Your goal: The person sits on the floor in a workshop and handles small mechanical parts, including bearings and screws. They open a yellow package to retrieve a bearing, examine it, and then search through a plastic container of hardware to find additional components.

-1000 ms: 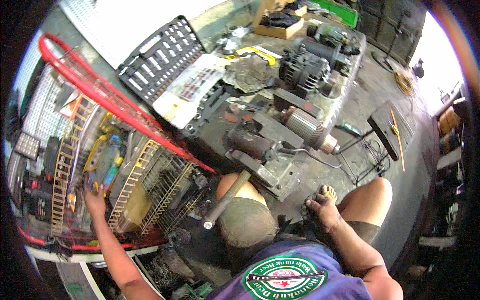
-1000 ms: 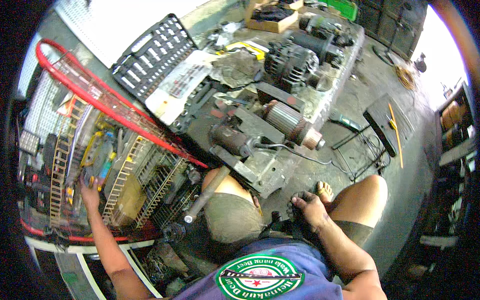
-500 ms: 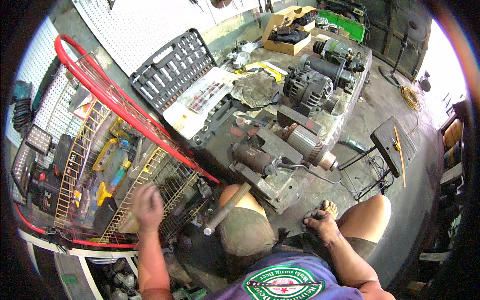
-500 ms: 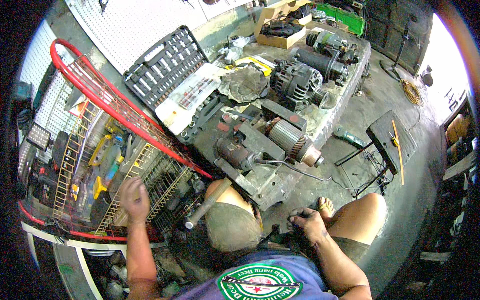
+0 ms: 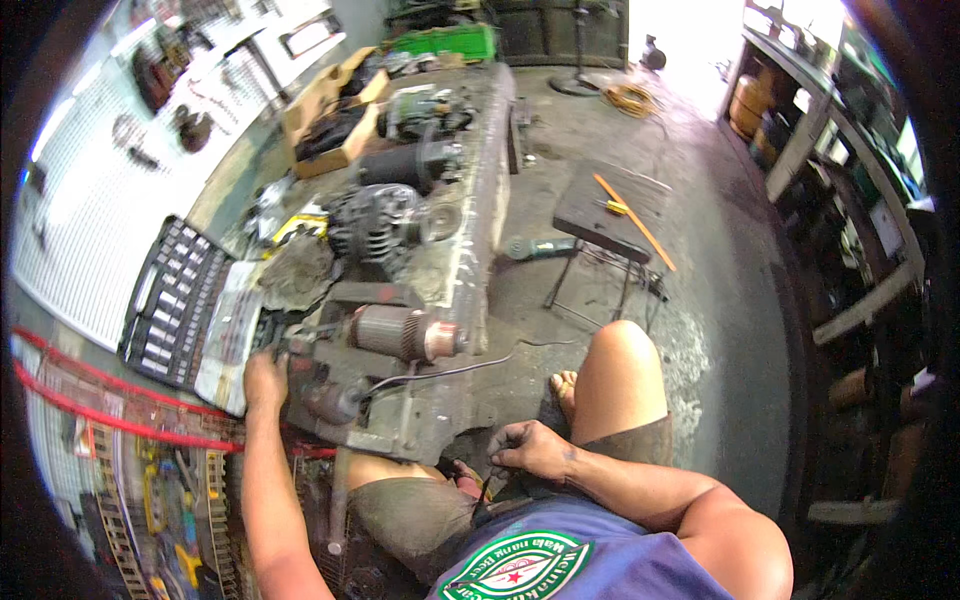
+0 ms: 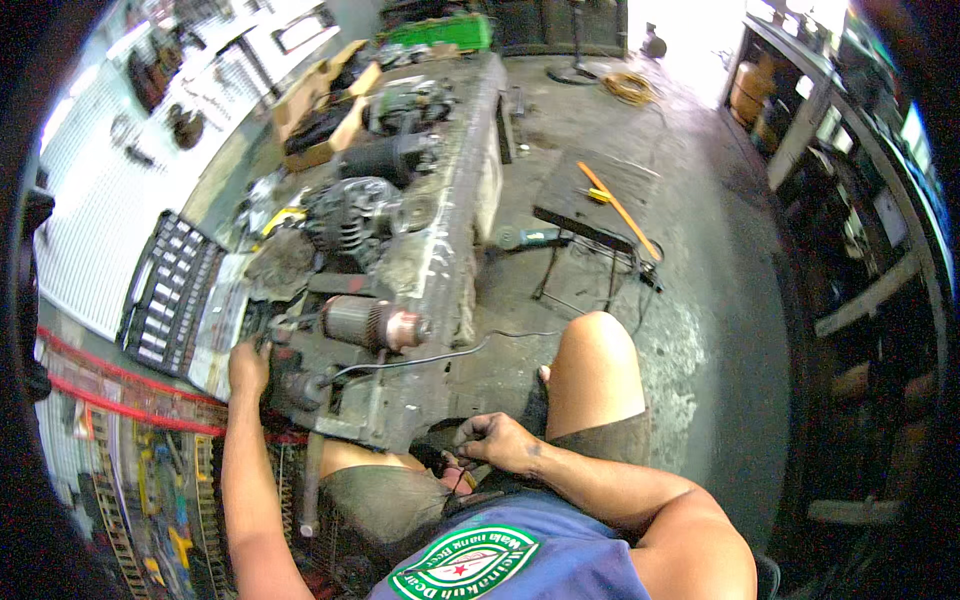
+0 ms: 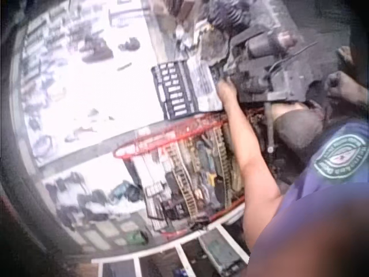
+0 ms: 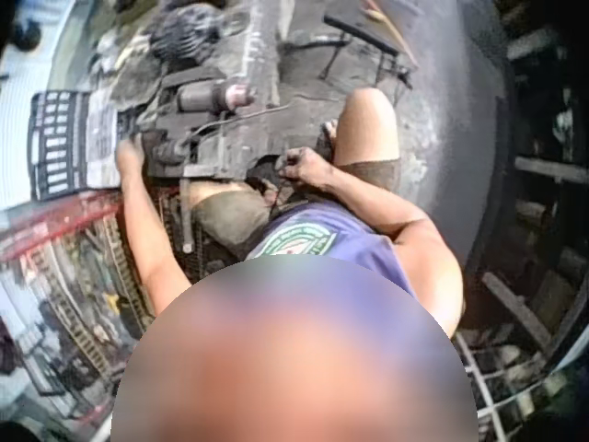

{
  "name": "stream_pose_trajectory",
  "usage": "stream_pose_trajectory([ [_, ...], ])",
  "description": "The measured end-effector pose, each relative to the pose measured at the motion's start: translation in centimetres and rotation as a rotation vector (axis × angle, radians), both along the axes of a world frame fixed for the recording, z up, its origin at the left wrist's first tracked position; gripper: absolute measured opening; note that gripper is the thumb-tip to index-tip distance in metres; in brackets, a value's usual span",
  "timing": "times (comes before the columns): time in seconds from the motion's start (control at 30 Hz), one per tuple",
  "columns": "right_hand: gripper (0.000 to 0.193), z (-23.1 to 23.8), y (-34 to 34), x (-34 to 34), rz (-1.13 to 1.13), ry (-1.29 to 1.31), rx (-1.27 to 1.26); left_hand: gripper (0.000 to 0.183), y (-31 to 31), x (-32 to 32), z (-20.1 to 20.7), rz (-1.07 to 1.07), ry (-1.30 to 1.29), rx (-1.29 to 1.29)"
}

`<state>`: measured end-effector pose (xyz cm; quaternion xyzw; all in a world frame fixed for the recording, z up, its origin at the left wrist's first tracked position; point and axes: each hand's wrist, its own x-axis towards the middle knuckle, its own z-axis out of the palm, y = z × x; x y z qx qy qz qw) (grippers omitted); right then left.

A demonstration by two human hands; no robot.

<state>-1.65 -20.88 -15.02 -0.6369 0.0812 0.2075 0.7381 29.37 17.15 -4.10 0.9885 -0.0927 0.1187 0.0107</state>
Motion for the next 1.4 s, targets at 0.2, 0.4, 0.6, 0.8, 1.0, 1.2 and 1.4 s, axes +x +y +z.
stream_pose_trajectory([
  [0.2,0.013,-0.4,-1.0,-0.2,0.003,-0.066,0.043,0.026,-0.3,0.4,-0.9,0.01,0.046,0.085],
  [0.4,0.012,0.2,-2.4,-1.8,0.095,-0.162,-0.045,0.025,0.5,1.1,-2.1,-0.033,0.103,0.146],
  [0.6,0.018,-0.2,-7.2,-2.4,-0.204,-0.021,0.043,0.027,0.4,1.6,-1.9,-0.009,0.167,0.098],
  [0.8,0.018,0.4,-8.4,-2.9,-0.23,-0.021,-0.051,0.027,0.5,2.1,-1.8,-0.024,0.163,0.225],
  [1.0,0.018,0.0,-9.5,-3.1,-0.399,-0.154,-0.077,0.031,0.7,2.3,-2.4,0.009,0.103,0.18],
  [1.2,0.016,1.1,-9.3,-2.7,-0.365,-0.31,-0.468,0.029,-2.8,-6.8,4.0,0.016,-0.209,-0.416],
  [1.4,0.012,4.8,-5.9,-2.3,-0.148,-0.418,-0.285,0.014,-11.0,-25.1,5.0,0.02,0.009,-1.021],
])
